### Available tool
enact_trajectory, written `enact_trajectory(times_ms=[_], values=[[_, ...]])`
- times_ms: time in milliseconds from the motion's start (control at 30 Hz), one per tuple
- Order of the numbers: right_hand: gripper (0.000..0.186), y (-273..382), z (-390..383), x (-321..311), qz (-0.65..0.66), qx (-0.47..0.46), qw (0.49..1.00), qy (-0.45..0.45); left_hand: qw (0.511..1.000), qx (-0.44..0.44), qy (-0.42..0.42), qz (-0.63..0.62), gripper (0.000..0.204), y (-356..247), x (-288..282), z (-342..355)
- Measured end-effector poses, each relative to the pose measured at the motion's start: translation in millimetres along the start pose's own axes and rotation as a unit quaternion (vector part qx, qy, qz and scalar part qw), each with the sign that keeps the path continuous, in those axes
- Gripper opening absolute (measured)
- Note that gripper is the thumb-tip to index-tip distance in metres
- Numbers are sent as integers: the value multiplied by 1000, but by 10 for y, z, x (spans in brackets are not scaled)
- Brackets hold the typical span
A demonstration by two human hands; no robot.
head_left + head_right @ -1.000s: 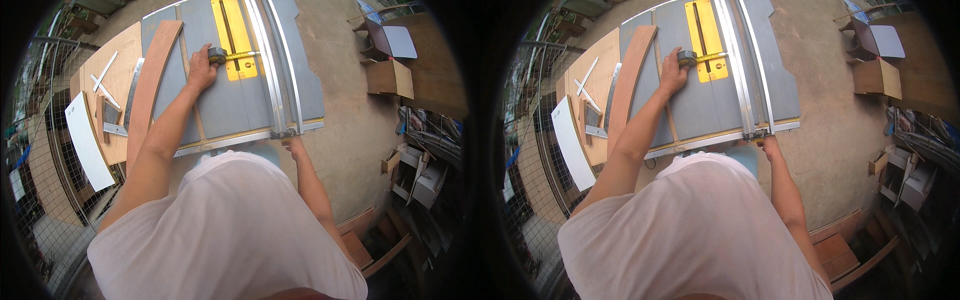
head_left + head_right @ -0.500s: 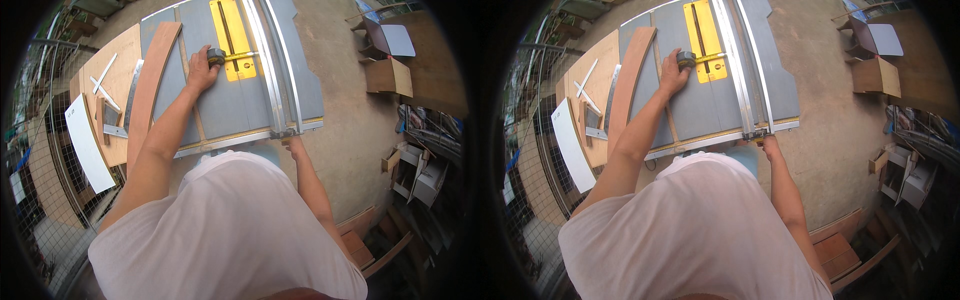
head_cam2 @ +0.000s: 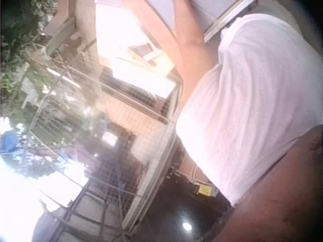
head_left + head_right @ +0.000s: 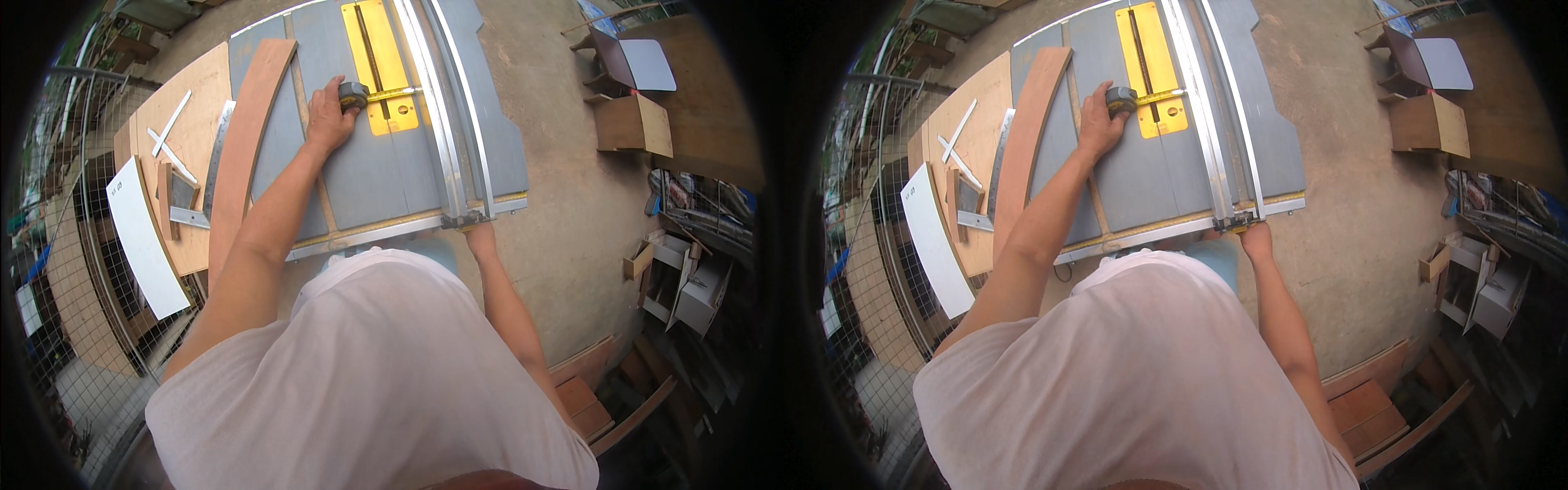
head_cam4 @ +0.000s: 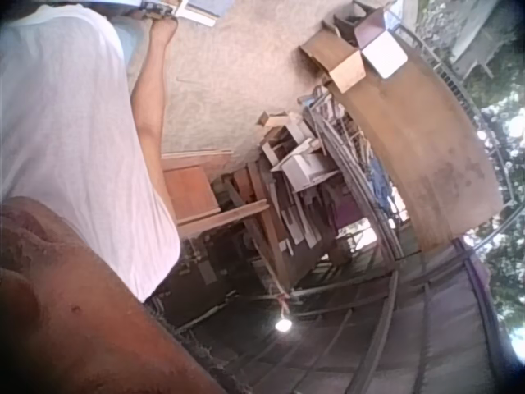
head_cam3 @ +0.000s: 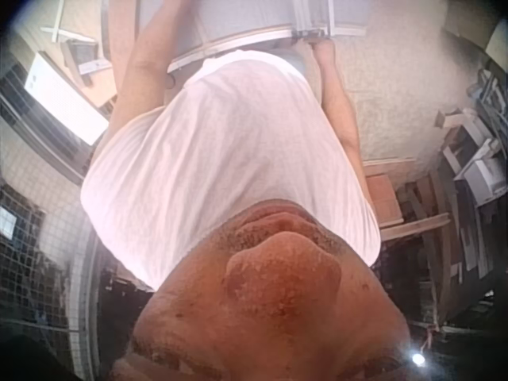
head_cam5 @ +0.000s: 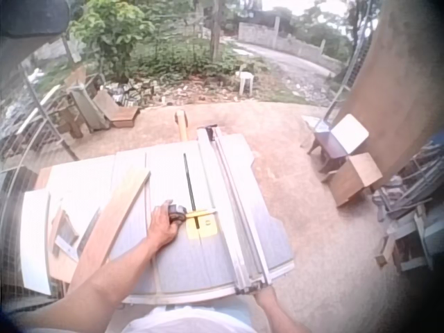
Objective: The person measures and marks a wooden plank using a tape measure and a square ruler. They then position the plank on a table saw and cut it into smaller pieces. The person handles the cut pieces and continues to measure and mark another plank.
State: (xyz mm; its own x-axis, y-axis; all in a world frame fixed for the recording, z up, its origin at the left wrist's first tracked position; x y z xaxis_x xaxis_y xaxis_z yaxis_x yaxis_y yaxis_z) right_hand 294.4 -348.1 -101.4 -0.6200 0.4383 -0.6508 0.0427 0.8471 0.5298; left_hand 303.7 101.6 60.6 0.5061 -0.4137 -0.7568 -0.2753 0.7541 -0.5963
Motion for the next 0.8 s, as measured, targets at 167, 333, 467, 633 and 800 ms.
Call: enact_trajectory(times_ms=[167, 333, 467, 633, 800], values=[[34, 256, -98, -156, 34, -8, 998, -46, 1000, 19, -14, 2, 71, 31, 4, -7], [36, -65, 25, 6, 57, -6, 998, -23, 1000, 14, -7, -9, 70, -35, -4, 24], [38, -39, -58, 0, 202, 134, 967, 73, 1000, 8, -9, -3, 70, -4, -18, 1], [37, -87, -170, 55, 240, 212, 923, 213, 1000, 5, -11, -7, 71, 13, 11, 7], [23, -106, -117, 78, 271, 172, 938, 128, 1000, 3, -6, -6, 71, -25, -3, 12]])
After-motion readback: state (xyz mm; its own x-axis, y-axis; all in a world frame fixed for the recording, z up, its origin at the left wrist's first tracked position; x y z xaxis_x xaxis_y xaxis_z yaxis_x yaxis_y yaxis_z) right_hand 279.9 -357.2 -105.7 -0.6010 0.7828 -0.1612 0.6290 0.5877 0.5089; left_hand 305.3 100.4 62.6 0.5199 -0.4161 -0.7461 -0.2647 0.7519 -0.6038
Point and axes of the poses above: each hand's wrist, its own z-axis towards the middle knuckle, its own x-axis out of the palm, y = z × x, the point moved 9 cm from there along z, towards the middle knuckle, and after that the axes turned 4 degrees about -y, right-handed, at the moved point
